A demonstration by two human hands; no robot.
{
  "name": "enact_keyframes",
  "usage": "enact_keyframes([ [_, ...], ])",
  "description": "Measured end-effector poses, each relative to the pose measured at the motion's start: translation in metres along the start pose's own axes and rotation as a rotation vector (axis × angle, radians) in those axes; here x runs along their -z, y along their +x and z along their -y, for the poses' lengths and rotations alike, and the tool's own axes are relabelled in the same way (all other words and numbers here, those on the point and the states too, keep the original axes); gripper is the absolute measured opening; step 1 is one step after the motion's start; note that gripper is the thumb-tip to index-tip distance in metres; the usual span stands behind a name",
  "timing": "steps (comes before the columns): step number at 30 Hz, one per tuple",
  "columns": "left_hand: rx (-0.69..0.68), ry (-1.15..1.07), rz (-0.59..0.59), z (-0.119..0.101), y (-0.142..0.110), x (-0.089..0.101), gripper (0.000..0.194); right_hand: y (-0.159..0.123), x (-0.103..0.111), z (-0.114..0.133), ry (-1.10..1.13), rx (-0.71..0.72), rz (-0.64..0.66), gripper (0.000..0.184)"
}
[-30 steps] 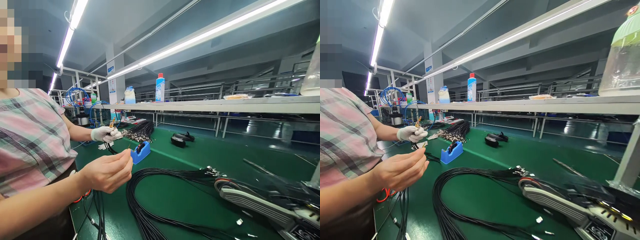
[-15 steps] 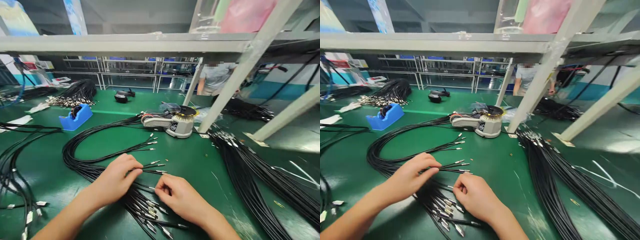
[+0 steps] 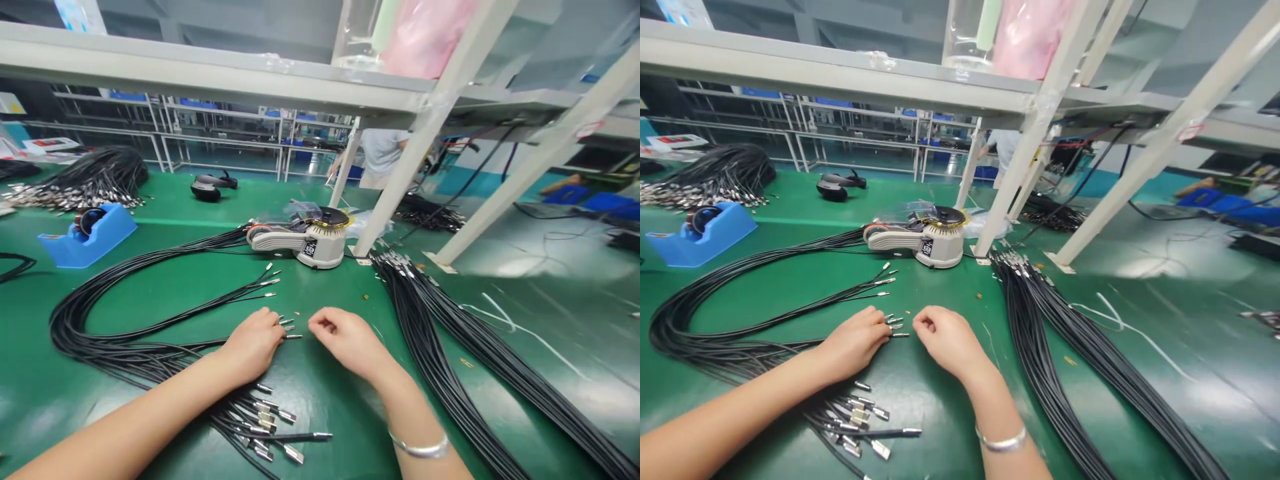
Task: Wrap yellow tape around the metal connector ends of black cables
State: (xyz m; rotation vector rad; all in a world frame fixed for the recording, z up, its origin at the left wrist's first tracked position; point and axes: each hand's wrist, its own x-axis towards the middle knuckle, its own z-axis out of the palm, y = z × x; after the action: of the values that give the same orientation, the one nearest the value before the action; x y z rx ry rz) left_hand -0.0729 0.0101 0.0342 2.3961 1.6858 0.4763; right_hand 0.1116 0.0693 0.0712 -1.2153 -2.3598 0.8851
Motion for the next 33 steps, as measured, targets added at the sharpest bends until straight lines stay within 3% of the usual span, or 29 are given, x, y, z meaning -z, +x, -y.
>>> enact_keyframes([
  [5, 0.081, -0.085, -0.048, -0.002, -0.003, 0.004, 0.02, 0.005, -0.009, -0.007, 0.105, -0.02, 0.043, 0.007],
  [9, 0.16, -0.185, -0.092, -0.007, -0.004, 0.012, 0.015, 0.004, -0.014, 0.0, 0.225, -0.035, 0.084, 0.013],
  [14, 0.13, -0.38, -0.152, -0.016, -0.006, 0.013, 0.021, 0.003, -0.01, 0.004, 0.418, -0.06, 0.152, 0.017],
  [18, 0.085, -0.384, -0.203, -0.021, -0.009, 0.004, 0.022, 0.003, -0.01, 0.004, 0.518, -0.083, 0.186, 0.019],
  [26, 0.027, -0.308, -0.372, -0.012, -0.014, -0.022, 0.024, 0.004, -0.016, -0.001, 0.565, -0.148, 0.099, 0.015],
  [30, 0.034, -0.296, -0.338, -0.004, -0.014, -0.03, 0.017, -0.002, -0.014, 0.002, 0.604, -0.194, 0.111, 0.012],
  [33, 0.015, -0.365, -0.302, 0.0, -0.012, -0.034, 0.016, 0.005, 0.002, 0.004, 0.644, -0.243, 0.151, 0.016],
])
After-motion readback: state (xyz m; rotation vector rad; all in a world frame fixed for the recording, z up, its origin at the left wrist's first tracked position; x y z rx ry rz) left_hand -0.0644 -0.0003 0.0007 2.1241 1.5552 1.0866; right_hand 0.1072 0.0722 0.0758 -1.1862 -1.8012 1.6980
